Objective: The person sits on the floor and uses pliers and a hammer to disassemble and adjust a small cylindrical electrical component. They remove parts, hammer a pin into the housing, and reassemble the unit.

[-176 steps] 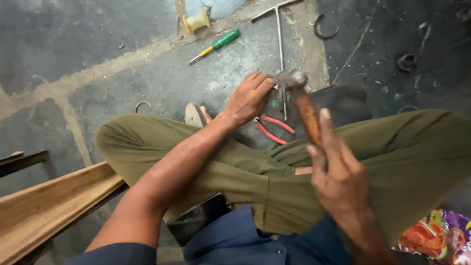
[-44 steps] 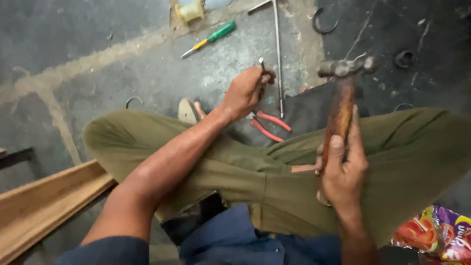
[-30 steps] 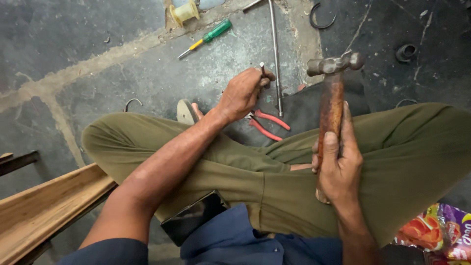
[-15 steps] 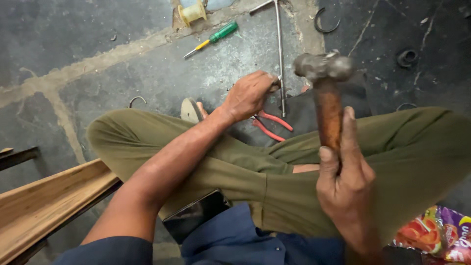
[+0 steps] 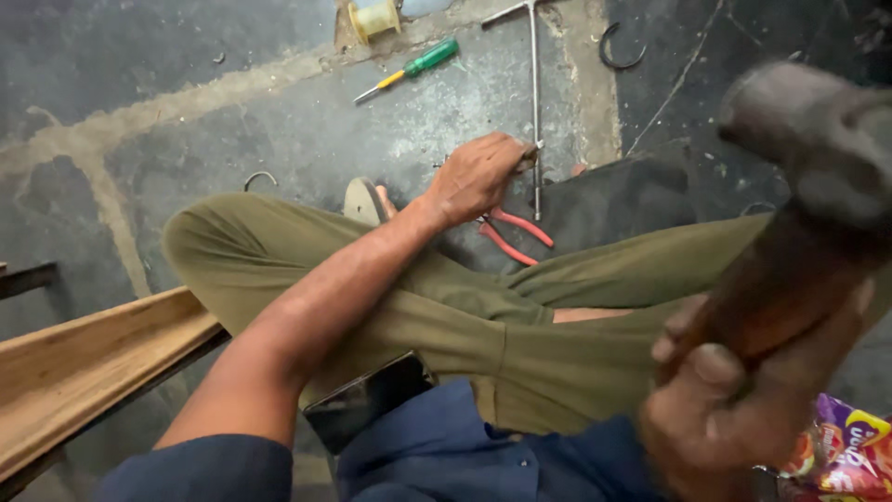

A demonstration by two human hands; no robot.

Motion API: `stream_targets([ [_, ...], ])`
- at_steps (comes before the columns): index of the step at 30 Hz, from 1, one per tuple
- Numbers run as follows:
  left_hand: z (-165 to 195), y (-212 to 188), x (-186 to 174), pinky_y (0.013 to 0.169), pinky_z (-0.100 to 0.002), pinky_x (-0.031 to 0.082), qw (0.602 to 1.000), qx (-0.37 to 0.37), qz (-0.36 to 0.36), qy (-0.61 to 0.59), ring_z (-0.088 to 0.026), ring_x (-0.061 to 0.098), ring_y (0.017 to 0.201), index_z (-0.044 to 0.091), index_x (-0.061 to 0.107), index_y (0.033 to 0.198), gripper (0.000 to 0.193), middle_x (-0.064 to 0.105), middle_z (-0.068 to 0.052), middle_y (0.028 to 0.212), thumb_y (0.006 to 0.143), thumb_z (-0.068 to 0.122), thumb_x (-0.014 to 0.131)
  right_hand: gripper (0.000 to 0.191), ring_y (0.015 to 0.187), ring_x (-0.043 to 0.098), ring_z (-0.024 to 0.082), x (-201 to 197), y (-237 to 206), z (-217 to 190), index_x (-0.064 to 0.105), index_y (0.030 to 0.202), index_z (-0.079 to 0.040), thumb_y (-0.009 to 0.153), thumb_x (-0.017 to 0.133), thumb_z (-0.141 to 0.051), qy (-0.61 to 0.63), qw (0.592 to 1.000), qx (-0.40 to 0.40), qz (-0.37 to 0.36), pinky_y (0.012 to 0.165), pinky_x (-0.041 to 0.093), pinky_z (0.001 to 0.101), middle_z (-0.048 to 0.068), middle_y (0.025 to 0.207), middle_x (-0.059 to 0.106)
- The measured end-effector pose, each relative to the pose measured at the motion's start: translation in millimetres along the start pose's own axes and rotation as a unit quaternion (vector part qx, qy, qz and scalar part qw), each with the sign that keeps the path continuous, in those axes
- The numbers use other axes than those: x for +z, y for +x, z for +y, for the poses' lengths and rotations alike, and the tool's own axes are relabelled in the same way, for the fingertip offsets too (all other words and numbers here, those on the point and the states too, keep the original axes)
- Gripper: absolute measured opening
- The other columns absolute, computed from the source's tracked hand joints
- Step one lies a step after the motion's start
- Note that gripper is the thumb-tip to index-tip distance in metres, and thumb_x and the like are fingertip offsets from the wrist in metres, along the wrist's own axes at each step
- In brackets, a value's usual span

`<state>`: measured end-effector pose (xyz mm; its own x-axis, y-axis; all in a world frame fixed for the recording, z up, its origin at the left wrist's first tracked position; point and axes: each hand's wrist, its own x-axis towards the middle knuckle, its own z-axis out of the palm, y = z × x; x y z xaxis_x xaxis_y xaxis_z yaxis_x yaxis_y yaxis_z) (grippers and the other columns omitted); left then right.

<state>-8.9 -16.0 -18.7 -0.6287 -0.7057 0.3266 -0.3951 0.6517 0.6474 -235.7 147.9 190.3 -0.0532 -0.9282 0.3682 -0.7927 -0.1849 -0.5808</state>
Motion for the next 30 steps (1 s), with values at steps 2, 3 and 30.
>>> stream_targets([
  [2,-3.4,2.4,0.2,0.086,-0.045,0.052,1.0,-0.001,-0.003,0.002,-0.037,0.064,0.097,0.002,0.061,0.12,0.039,0.065,-0.016,0.099,0.082,-0.001,0.06,0.061,0.112,0.07,0.043,14.6,3.4,4.2,0.039,0.162,-0.009,0.104,0.062,-0.01,-0.017,0.999,-0.011,-0.051,0.085,0.058,0.0451,0.025,0.136,0.064],
  [3,-4.8,3.2,0.3,0.086,-0.045,0.052,0.999,0.033,-0.006,0.011,-0.037,0.063,0.098,0.003,0.06,0.117,0.034,0.064,-0.016,0.1,0.083,0.001,0.062,0.062,0.111,0.07,0.043,24.0,6.2,8.0,0.039,0.162,-0.01,0.104,0.062,-0.01,-0.021,0.993,0.029,-0.109,0.085,0.058,0.0456,0.025,0.136,0.064],
  [30,11.8,1.6,-28.2,0.082,-0.046,0.05,0.999,-0.033,-0.007,-0.015,-0.039,0.061,0.095,0.004,0.062,0.118,0.019,0.061,-0.018,0.099,0.1,0.009,0.063,0.055,0.055,0.056,0.011,56.4,-10.2,28.1,0.035,0.164,-0.012,0.111,0.051,-0.016,0.171,0.942,0.272,-0.101,0.056,0.05,0.0302,0.004,0.066,0.056],
])
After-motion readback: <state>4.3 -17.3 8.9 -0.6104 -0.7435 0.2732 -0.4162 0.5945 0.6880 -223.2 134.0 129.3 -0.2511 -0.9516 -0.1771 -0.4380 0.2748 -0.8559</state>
